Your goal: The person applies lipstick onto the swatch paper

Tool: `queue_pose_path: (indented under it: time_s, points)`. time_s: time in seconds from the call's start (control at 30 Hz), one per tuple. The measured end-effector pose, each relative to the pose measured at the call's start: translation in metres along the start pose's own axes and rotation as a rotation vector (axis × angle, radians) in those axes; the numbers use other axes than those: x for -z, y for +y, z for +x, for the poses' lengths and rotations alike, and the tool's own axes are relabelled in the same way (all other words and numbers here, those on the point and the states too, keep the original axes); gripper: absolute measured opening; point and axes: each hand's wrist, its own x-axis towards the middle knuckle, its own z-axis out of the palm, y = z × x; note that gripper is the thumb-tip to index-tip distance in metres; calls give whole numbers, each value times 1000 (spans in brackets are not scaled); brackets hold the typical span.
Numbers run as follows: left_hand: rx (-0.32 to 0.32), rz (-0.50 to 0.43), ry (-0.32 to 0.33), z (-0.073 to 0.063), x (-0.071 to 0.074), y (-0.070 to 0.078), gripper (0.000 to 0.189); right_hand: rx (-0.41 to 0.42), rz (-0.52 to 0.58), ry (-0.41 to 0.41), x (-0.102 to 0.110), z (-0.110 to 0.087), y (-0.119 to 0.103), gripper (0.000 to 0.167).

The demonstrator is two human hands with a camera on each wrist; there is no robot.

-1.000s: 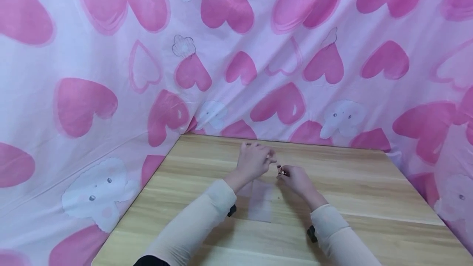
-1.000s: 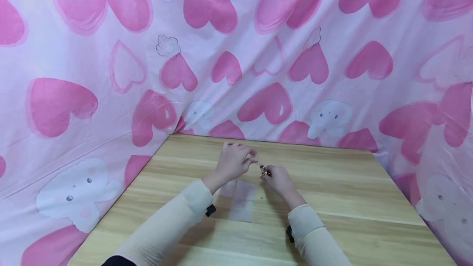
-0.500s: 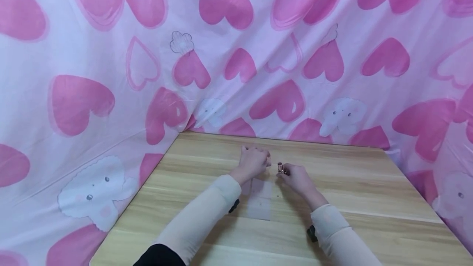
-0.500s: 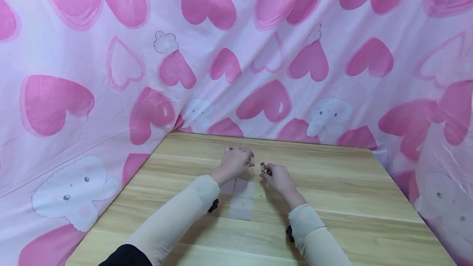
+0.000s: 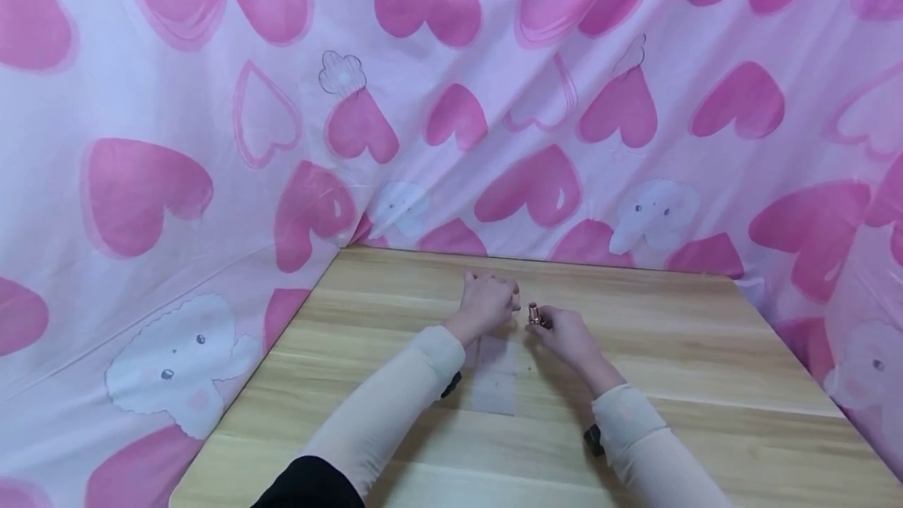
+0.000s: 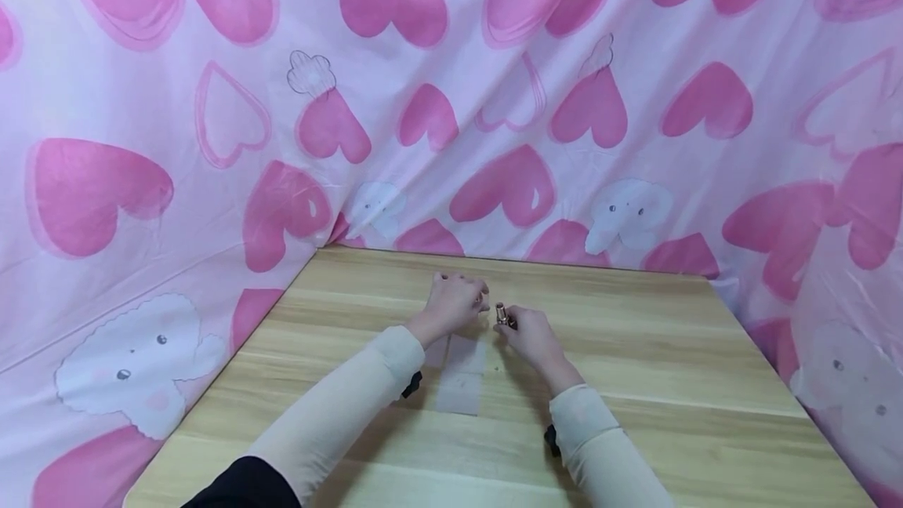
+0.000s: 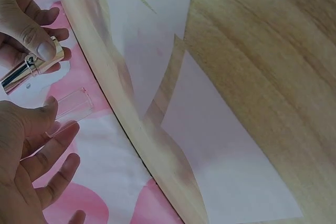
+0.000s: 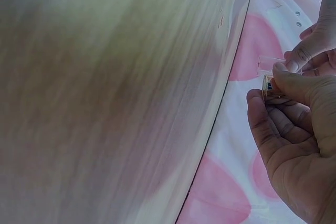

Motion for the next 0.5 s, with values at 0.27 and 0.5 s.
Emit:
queue_pose_path:
  time_s: [0.27,0.5]
  points:
    - [1,-2,-11,3,2,0,33,14,-12,14,4,1,-3,13]
    - [3,-3,-34,4,0,0,36,22,-18,17,5,0,-4,13]
